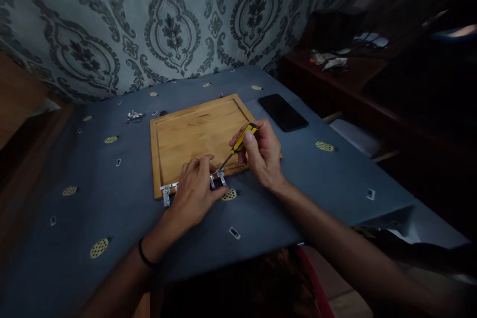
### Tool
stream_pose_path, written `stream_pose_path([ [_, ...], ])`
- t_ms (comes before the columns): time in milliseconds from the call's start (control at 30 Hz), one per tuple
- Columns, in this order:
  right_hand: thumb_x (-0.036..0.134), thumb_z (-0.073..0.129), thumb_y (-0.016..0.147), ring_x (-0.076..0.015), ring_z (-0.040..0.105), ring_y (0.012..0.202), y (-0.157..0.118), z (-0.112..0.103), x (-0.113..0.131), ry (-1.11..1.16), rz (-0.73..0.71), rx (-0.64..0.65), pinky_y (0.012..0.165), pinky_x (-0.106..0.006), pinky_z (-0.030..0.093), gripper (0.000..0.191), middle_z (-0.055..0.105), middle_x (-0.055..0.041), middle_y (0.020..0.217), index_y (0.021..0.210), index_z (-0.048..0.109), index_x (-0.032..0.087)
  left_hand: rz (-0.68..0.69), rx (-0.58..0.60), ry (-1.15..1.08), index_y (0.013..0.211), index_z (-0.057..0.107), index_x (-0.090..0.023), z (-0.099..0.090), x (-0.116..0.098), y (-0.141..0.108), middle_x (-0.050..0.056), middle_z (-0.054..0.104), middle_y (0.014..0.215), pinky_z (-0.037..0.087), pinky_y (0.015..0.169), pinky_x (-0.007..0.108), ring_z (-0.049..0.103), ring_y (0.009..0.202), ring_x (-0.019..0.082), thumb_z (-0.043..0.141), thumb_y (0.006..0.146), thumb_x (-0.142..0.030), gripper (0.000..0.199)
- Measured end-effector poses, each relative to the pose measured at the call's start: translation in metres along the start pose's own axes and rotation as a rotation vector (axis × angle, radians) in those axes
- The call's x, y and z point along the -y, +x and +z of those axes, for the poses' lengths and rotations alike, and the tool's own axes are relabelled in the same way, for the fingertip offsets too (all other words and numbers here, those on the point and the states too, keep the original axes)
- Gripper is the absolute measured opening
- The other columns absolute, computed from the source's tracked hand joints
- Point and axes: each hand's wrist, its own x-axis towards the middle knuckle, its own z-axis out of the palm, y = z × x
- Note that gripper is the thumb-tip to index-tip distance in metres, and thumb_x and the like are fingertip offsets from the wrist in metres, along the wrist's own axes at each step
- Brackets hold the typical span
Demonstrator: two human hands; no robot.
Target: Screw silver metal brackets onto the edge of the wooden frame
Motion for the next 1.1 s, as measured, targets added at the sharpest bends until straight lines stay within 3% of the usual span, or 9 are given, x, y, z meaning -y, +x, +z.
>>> stream_pose_path([
  [200,0.054,0.053,0.098,-0.0078,0.050,0.046,-0.002,-0.001,0.006,0.019,-0.022,0.071,0.040,-0.023,0.040,0.028,0.065,0.0013,0.083,0.099,0.050,0.026,0.007,-0.006,0.009,0.127,0.043,-0.020,0.001,0.000,0.000,0.006,0.068,0.107,0.049,0.093,0.045,0.060,0.107,0.029,0.085,0.074,-0.020,0.068],
  [333,0.053,0.053,0.098,-0.0080,0.053,0.049,0.001,-0.003,0.016,-0.030,-0.017,0.196,0.047,-0.025,0.045,0.031,0.061,0.0018,0.079,0.107,0.057,0.024,0.017,-0.022,0.026,0.128,0.042,-0.021,0.002,0.001,-0.001,0.005,0.068,0.106,0.048,0.094,0.047,0.060,0.107,0.029,0.084,0.075,-0.020,0.067],
  [467,0.052,0.060,0.094,-0.0101,0.058,0.052,0.006,-0.002,0.019,0.029,0.052,0.314,0.051,-0.026,0.050,0.029,0.057,0.0043,0.068,0.099,0.061,0.023,0.027,-0.007,0.018,0.131,0.041,-0.019,0.003,0.001,0.000,0.007,0.068,0.108,0.047,0.095,0.048,0.059,0.111,0.031,0.084,0.076,-0.023,0.070],
  [733,0.042,0.076,0.084,-0.0048,0.048,0.037,0.017,0.023,0.020,0.167,0.190,0.318,0.032,-0.019,0.035,0.036,0.053,0.0082,0.068,0.083,0.045,0.025,0.026,-0.012,0.059,0.120,0.046,-0.018,0.004,0.002,0.001,0.009,0.064,0.106,0.048,0.090,0.047,0.059,0.107,0.032,0.083,0.076,-0.026,0.058],
  [900,0.041,0.070,0.089,-0.0035,0.053,0.043,0.020,0.020,0.023,0.117,0.200,0.401,0.037,-0.020,0.044,0.026,0.060,0.0035,0.088,0.102,0.057,0.024,0.028,-0.014,0.084,0.117,0.047,-0.017,0.004,0.002,0.000,0.010,0.062,0.106,0.049,0.089,0.047,0.059,0.104,0.033,0.083,0.076,-0.029,0.055],
  [967,0.044,0.067,0.091,-0.0040,0.054,0.044,0.020,0.016,0.023,0.107,0.186,0.429,0.041,-0.021,0.047,0.026,0.060,0.0032,0.084,0.104,0.062,0.022,0.032,-0.005,0.069,0.119,0.046,-0.017,0.004,0.003,0.000,0.010,0.062,0.106,0.049,0.088,0.046,0.058,0.104,0.032,0.081,0.078,-0.029,0.055],
  [1100,0.049,0.074,0.084,-0.0061,0.052,0.040,0.019,0.014,0.021,0.157,0.195,0.389,0.037,-0.020,0.044,0.031,0.056,0.0065,0.064,0.086,0.061,0.021,0.024,0.023,0.020,0.119,0.046,-0.018,0.004,0.003,0.000,0.010,0.065,0.106,0.047,0.090,0.047,0.058,0.108,0.033,0.082,0.078,-0.028,0.055],
])
